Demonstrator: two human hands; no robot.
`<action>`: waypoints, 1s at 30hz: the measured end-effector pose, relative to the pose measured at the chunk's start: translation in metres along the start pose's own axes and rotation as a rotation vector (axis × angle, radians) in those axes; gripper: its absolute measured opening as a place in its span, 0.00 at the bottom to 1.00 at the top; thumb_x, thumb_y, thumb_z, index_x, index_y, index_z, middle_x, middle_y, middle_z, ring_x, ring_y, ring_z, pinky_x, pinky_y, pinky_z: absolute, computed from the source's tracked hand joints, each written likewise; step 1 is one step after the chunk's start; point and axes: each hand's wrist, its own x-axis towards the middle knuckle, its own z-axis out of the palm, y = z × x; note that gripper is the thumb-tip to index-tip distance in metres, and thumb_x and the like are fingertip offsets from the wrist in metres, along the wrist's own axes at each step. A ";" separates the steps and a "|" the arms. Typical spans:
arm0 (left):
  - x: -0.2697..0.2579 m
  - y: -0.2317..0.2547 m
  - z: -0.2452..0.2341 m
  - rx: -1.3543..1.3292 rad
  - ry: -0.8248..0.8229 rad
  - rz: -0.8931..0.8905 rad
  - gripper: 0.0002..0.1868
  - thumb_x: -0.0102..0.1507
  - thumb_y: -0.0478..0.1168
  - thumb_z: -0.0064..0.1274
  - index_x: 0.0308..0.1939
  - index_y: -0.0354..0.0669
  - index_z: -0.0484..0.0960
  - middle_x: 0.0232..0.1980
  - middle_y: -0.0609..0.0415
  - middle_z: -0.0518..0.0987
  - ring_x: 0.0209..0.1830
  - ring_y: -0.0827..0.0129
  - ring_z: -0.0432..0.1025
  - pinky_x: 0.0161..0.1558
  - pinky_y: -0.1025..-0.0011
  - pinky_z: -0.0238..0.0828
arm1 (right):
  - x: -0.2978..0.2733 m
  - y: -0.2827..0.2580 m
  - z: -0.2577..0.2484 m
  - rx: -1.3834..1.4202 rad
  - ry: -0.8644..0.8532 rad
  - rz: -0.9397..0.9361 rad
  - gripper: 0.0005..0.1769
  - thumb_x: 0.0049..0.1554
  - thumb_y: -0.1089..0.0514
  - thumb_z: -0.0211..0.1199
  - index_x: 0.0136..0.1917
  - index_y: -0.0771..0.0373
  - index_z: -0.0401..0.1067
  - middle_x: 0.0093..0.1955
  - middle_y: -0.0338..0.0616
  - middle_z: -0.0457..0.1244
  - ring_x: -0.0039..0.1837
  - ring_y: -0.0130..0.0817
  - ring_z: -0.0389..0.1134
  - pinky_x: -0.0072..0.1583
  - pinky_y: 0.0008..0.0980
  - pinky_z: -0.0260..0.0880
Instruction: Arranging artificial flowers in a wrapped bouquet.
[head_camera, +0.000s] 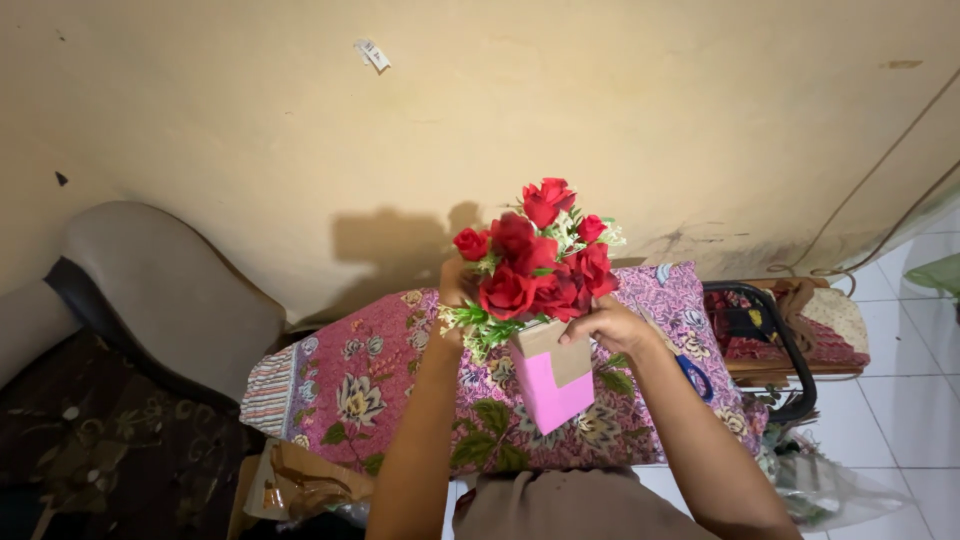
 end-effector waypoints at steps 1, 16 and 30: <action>0.010 -0.018 -0.018 0.301 -0.062 0.242 0.17 0.58 0.31 0.60 0.51 0.33 0.83 0.48 0.43 0.84 0.44 0.61 0.80 0.49 0.70 0.80 | -0.005 -0.009 0.009 -0.006 0.000 -0.006 0.48 0.22 0.84 0.74 0.59 0.68 0.77 0.48 0.56 0.71 0.49 0.48 0.73 0.51 0.45 0.74; -0.034 0.080 0.039 0.446 -0.355 0.048 0.31 0.56 0.39 0.66 0.58 0.39 0.65 0.54 0.40 0.77 0.53 0.58 0.73 0.59 0.64 0.72 | -0.019 -0.030 0.031 -0.018 -0.166 -0.044 0.44 0.25 0.85 0.75 0.58 0.69 0.77 0.50 0.60 0.71 0.51 0.55 0.74 0.54 0.53 0.76; 0.016 0.036 -0.010 -0.150 -0.760 0.164 0.30 0.69 0.54 0.60 0.68 0.39 0.75 0.62 0.40 0.78 0.62 0.54 0.73 0.63 0.67 0.77 | -0.029 -0.026 0.023 -0.404 -0.115 -0.150 0.25 0.34 0.73 0.80 0.47 0.68 0.82 0.44 0.52 0.70 0.50 0.41 0.69 0.53 0.38 0.72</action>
